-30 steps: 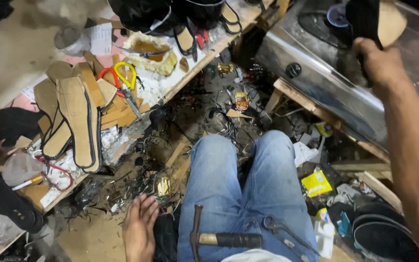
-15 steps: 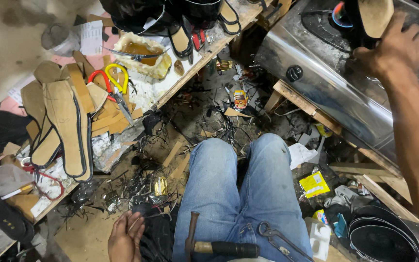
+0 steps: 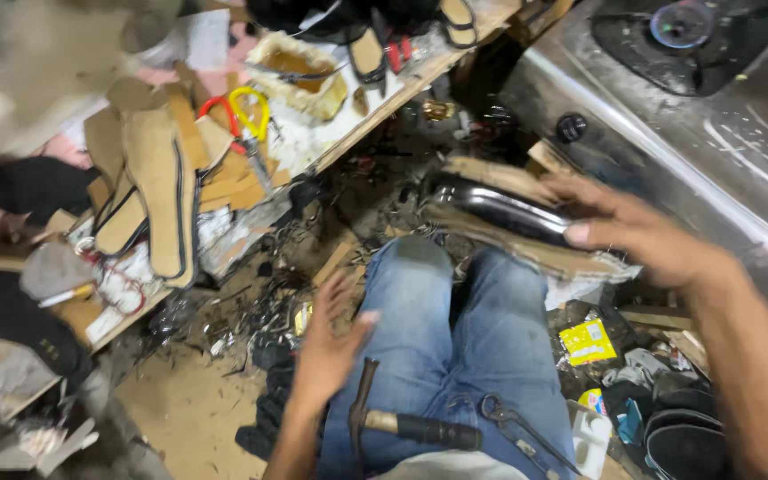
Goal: The person sits on the floor and uses a curved metal tool to scrape and trim the edges of a black shoe's sole. They repeatedly reposition the shoe, scrape along the perimeter, and inspect the sole. The person places the shoe on a nearby shelf and picks up a wooden shoe last.
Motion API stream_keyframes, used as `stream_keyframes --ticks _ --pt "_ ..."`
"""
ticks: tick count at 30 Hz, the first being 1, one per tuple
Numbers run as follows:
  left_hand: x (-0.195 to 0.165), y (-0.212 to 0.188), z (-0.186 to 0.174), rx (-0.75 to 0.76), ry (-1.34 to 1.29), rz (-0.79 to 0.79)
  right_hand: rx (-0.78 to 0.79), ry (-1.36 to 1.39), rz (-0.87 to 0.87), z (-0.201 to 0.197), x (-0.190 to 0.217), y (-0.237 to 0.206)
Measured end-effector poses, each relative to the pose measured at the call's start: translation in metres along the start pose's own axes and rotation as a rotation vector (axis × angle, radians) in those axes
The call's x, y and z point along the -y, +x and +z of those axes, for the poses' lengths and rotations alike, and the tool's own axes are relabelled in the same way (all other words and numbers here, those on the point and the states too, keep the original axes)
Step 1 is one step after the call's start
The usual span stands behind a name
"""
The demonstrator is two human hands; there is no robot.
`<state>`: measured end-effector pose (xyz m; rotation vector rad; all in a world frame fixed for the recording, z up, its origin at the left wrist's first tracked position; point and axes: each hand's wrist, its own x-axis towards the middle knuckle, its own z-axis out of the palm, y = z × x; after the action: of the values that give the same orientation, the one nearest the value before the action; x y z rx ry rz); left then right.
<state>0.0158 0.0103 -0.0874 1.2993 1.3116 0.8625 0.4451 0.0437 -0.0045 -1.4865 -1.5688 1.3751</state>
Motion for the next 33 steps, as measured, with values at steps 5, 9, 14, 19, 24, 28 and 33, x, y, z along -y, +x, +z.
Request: stream_keyframes --ticks 5,9,14,19,24,28,33 --pt "-0.050 0.000 0.014 0.238 0.035 0.382 0.229 0.419 0.399 0.082 -0.012 -0.017" --pt "-0.045 -0.003 0.010 0.206 0.139 0.283 0.133 -0.191 0.131 0.126 -0.002 -0.021" --pt "-0.014 0.013 0.020 0.345 0.156 0.417 -0.089 -0.469 -0.329 0.190 0.021 -0.013" --pt "0.014 0.020 0.026 0.272 0.156 0.557 -0.225 -0.567 -0.174 0.224 0.036 0.000" --pt "0.029 0.032 0.036 0.231 0.096 0.398 -0.288 -0.588 -0.313 0.229 0.030 0.009" --pt "0.030 0.039 0.045 0.260 0.024 0.385 -0.224 -0.740 -0.316 0.226 0.017 0.009" --pt "0.025 0.037 0.043 0.367 0.079 0.355 -0.300 -0.691 -0.371 0.225 0.006 0.000"
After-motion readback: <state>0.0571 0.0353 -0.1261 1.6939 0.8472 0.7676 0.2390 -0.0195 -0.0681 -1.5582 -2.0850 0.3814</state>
